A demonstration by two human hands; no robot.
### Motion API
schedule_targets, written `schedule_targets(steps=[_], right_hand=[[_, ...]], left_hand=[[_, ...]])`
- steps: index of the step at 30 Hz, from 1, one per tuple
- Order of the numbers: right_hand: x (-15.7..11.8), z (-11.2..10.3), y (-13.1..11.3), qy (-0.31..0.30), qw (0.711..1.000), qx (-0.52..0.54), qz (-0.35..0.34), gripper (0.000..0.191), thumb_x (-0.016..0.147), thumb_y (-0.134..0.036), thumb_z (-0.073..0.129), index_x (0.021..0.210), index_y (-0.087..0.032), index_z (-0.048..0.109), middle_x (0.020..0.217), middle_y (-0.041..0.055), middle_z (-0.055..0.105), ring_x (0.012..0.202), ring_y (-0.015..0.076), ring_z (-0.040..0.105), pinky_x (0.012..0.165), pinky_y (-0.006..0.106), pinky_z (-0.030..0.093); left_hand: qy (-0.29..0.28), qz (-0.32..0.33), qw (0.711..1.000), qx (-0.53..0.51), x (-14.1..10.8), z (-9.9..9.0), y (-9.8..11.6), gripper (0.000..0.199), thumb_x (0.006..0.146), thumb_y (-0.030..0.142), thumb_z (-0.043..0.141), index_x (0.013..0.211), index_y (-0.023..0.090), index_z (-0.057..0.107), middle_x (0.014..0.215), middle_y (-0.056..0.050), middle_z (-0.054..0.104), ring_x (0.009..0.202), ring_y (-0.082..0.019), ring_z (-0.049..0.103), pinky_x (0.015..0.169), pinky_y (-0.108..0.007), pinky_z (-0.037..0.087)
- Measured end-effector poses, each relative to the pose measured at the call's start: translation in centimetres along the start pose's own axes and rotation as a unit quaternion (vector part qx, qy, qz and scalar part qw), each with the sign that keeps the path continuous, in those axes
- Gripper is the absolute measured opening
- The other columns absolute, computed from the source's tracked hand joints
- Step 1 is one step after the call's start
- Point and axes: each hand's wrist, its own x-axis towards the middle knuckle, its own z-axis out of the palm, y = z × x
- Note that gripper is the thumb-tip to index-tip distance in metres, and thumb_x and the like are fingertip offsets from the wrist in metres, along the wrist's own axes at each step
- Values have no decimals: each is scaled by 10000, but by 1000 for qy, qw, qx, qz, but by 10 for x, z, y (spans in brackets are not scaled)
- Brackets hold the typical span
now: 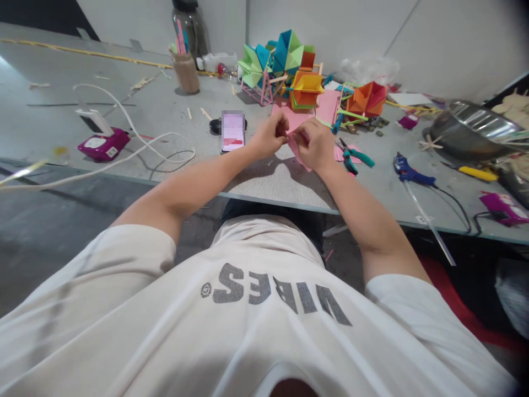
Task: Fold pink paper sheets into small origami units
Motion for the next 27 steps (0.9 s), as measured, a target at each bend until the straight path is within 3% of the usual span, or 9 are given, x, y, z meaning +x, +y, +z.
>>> schedule_targets(steps=[5,12,20,27], right_hand=[[0,-2,1,1,1000,10,6,314,1305,-517,662,1237,-271,846,1264,189,860,1261,427,819,1087,575,673],[1,1,4,14,999,21,24,313,1310,-494,649,1217,-264,840,1278,184,846,1261,422,825,1121,592,664],[2,-7,-8,17,1000,13,9,398,1324,-589,606,1283,-282,855,1178,160,825,1179,414,810,1070,596,675],[2,-10,-12,13,1000,9,1,422,1321,-606,603,1291,-279,868,1145,158,809,1160,415,803,1052,598,681]], left_hand=[[-5,8,1000,-1,1,-1,-6,457,952,317,1152,971,271,697,890,-17,710,1028,-293,798,989,-450,656],[-16,18,1000,-17,-1,1,-6,474,1062,434,1097,905,274,678,807,-20,731,870,-259,787,887,-428,672],[-16,-31,999,-37,-3,0,3,335,1085,321,1011,918,254,728,792,-29,757,791,-221,774,833,-409,698],[-2,-35,999,-40,-4,0,5,297,1055,273,1005,928,255,737,763,-28,767,763,-219,768,808,-390,697]])
